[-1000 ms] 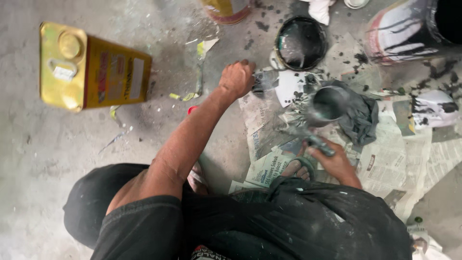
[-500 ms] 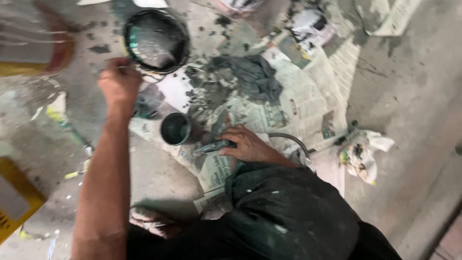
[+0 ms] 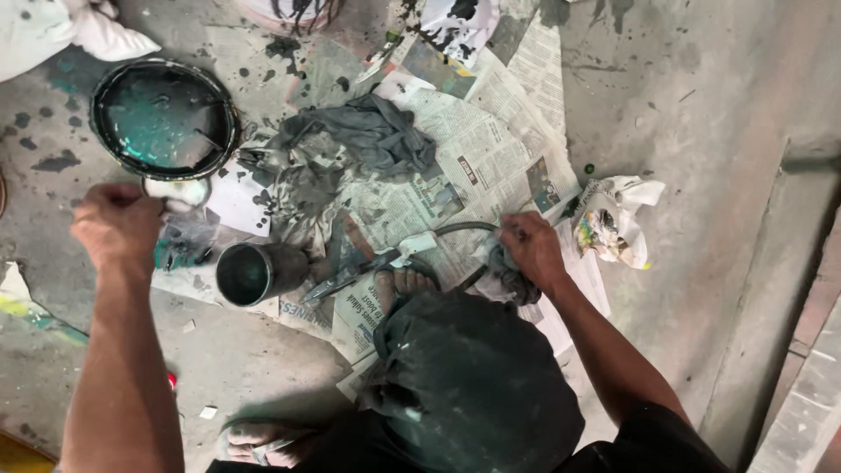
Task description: The person cleans a paint sprayer by wiping it with a cloth, pouring thinner into its container, and wiping the nozzle and lid. The person then pours more thinner into the container and wipes the sprayer again.
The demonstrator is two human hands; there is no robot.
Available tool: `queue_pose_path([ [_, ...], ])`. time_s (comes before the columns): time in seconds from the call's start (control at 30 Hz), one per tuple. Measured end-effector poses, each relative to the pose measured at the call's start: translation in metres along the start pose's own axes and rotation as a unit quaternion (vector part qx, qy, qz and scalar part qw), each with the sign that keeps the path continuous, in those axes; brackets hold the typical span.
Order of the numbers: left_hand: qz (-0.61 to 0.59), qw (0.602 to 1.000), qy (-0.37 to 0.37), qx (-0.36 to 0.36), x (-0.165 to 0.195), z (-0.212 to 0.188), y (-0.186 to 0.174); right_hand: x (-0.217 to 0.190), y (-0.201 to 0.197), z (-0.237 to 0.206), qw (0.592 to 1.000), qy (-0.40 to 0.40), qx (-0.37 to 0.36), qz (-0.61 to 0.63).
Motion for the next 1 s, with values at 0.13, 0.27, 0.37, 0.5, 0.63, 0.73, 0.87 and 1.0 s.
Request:
queue_pose_path([
  [0.13, 0.08, 0.996, -0.038, 0.0, -0.024, 0.002, -0.025, 0.016, 0.015, -0.034, 0.982, -0.122, -0.067, -0.125],
  [0.27, 0.33, 0.942, 0.005, 0.055, -0.045, 0.019, -0.041, 0.047, 0.028, -0.043, 0.975, -0.171, -0.053, -0.135],
  [0.37, 0.279, 0.953, 0.055, 0.106, -0.054, 0.022, -0.047, 0.064, 0.043, -0.03, 0.971, -0.089, -0.166, -0.148],
  [0.5, 0.009, 0.998, -0.011, 0.067, -0.071, 0.022, -0.043, 0.058, 0.065, 0.0, 0.952, -0.024, -0.25, -0.172],
  [0.63, 0.03, 0.999, 0.006, 0.011, -0.075, 0.008, -0.039, 0.083, 0.037, 0.004, 0.958, 0.032, -0.252, -0.133],
  [0.73, -0.028, 0.998, -0.026, -0.052, -0.081, -0.003, -0.036, 0.115, -0.015, -0.01, 0.975, 0.084, -0.201, -0.033],
  [0.87, -0.11, 0.978, -0.109, -0.139, -0.082, -0.008, -0.024, 0.102, -0.065, 0.002, 0.929, 0.041, -0.04, 0.365],
  [1.0, -0.09, 0.995, 0.011, -0.043, -0.069, -0.007, -0.023, 0.02, -0.063, 0.041, 0.841, 0.017, 0.046, 0.538],
])
Point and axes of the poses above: each hand's wrist, its own z-axis towards the middle knuckle, its own y-axis out of the palm, x = y × z, the point moved 4 cm from there along z, towards the middle knuckle, and after that the axes turned 14 degrees about -y, right-handed, at the moved point
